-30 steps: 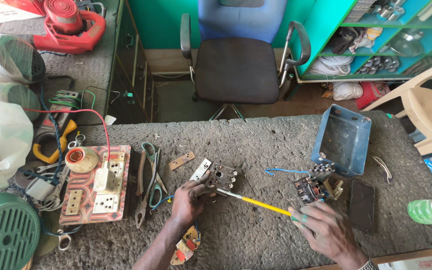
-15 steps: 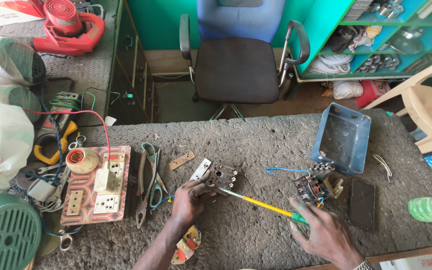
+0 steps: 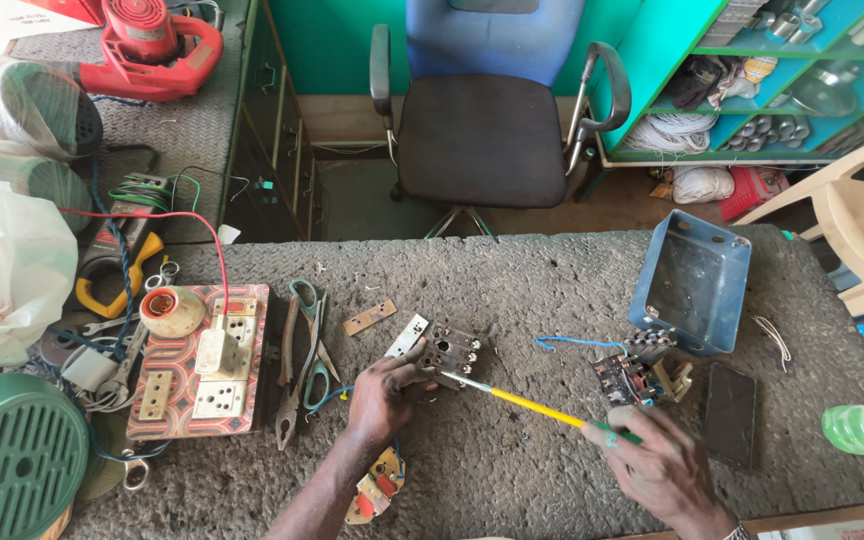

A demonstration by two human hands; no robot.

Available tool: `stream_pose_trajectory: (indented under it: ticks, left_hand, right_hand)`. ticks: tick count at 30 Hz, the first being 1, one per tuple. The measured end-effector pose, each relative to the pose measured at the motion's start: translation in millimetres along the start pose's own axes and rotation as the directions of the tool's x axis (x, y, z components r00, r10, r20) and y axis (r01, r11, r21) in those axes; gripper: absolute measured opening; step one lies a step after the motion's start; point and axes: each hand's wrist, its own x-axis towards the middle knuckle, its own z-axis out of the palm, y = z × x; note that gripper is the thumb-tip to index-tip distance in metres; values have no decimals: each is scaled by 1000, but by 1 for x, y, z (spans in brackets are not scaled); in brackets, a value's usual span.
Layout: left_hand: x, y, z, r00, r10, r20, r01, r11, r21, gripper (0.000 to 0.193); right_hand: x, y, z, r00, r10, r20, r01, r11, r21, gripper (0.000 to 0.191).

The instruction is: The person works at a cluttered workbench, holding an electrical contactor and using a screwdriver to unscrew and pry apart its housing. They remove screws and small components, set parts on the bench, and continue separating the contactor's sections by hand.

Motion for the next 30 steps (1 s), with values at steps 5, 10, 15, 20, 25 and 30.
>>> stream_pose_trajectory:
  ticks: [5, 10, 15, 20, 25, 30]
  left_hand:
    - [0, 1, -1, 1000, 21, -15, -21, 1000, -6, 20]
    - [0, 1, -1, 1000, 9, -15, -9, 1000, -22, 21]
    - [1, 1, -2, 1000, 9, -11, -9, 1000, -14, 20]
    - [0, 3, -3, 1000, -8, 5, 8, 1000, -11, 21]
    - [1, 4, -4, 1000, -10, 4, 10, 1000, -25, 22]
    - [1, 4, -4, 1000, -10, -1, 10, 1000, -28, 22]
  right_hand:
    - [1, 2, 4, 921, 236, 309, -301, 936, 182, 48]
    - [1, 8, 1, 944, 179, 276, -227, 962, 152, 42]
    - [-2, 10, 1, 986, 27, 167, -54, 986, 158, 42]
    - [-9, 13, 9, 962, 128, 242, -194, 942, 274, 48]
    - [-16, 16, 14, 955, 151, 256, -236, 908, 346, 46]
    - [-19, 16, 15, 936, 195, 294, -275, 925, 263, 50]
